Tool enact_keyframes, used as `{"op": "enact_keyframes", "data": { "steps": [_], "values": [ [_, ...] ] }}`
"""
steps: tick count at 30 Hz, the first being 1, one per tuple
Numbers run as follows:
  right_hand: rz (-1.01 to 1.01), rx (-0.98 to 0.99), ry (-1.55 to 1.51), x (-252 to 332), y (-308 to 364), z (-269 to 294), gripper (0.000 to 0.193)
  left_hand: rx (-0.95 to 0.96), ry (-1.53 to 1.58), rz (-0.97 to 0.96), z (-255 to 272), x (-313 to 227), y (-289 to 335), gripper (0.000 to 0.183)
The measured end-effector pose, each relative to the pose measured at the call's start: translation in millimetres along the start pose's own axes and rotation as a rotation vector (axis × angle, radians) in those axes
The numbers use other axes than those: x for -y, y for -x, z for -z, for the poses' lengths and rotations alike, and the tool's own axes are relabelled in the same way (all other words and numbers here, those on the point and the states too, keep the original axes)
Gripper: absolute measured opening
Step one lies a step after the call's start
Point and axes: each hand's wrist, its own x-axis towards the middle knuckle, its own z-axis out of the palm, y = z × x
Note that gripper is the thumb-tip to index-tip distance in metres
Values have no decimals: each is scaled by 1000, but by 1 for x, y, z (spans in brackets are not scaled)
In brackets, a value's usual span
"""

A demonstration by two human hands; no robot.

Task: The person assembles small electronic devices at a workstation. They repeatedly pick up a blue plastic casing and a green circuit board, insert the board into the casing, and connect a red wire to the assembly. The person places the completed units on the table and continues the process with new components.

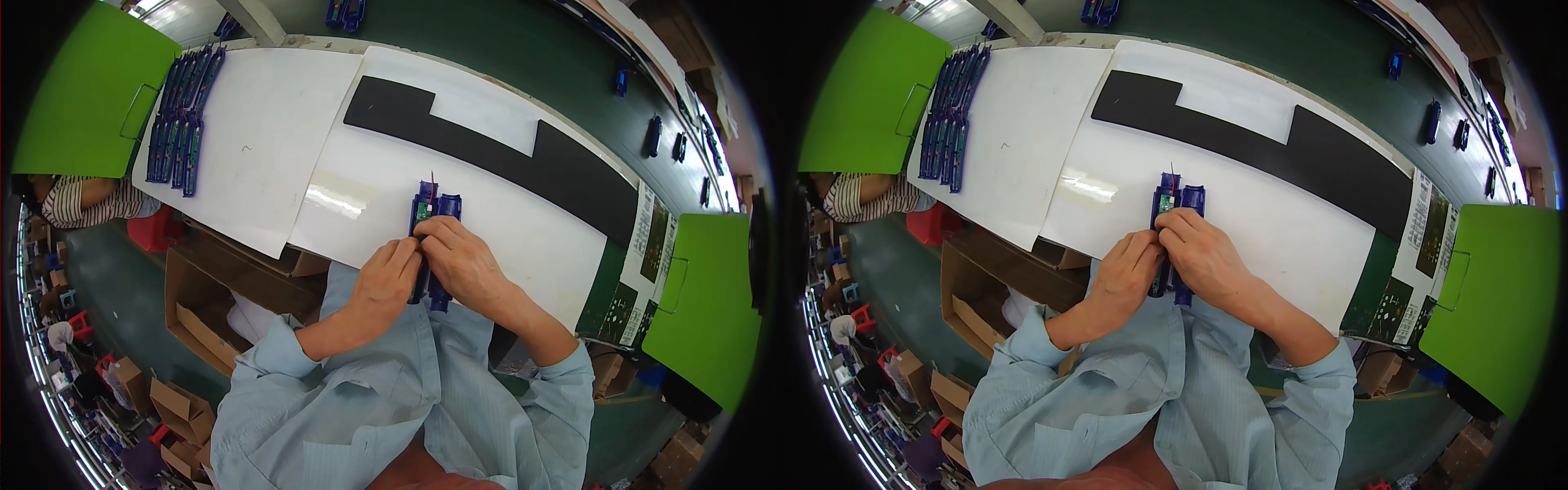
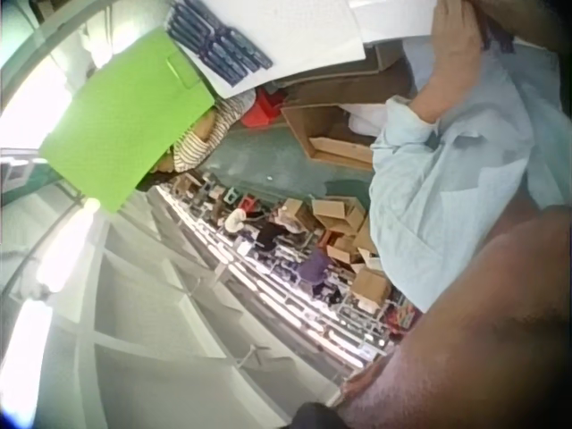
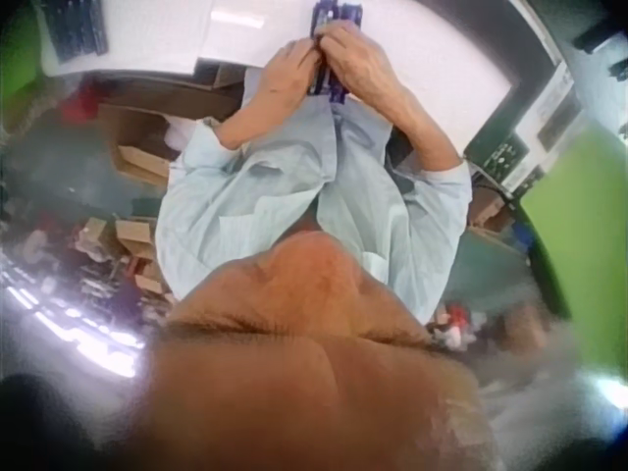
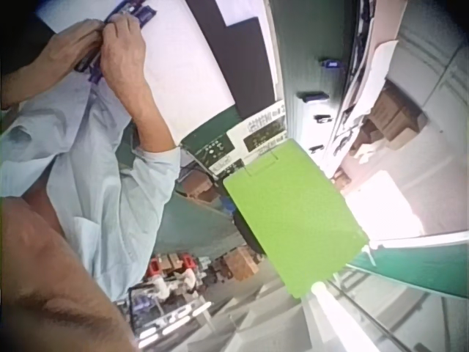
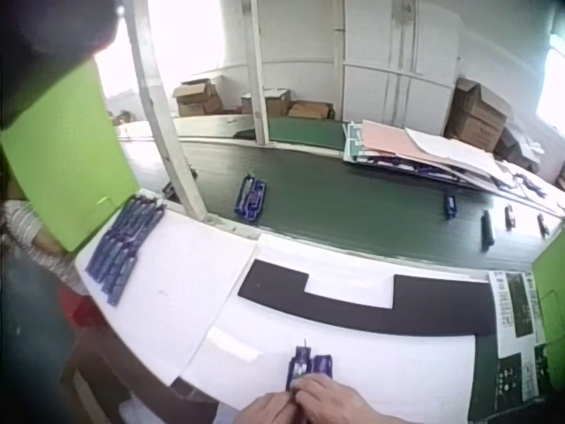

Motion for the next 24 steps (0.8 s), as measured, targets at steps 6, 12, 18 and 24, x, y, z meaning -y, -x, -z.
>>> {"op": "enact_keyframes", "data": {
  "steps": [6,12,18,24],
  "values": [
    [-110,-19,-175,-4,2,6,15,-54,84,-46,3,2,13,32],
    [-226,57,-283,-3,1,6,7,-72,154,-88,1,3,51,48],
    [-230,70,-231,0,-3,4,4,-104,201,-115,-5,13,54,51],
    [-256,72,-212,2,-6,4,4,-110,225,-120,-7,15,53,51]
  ]
}}
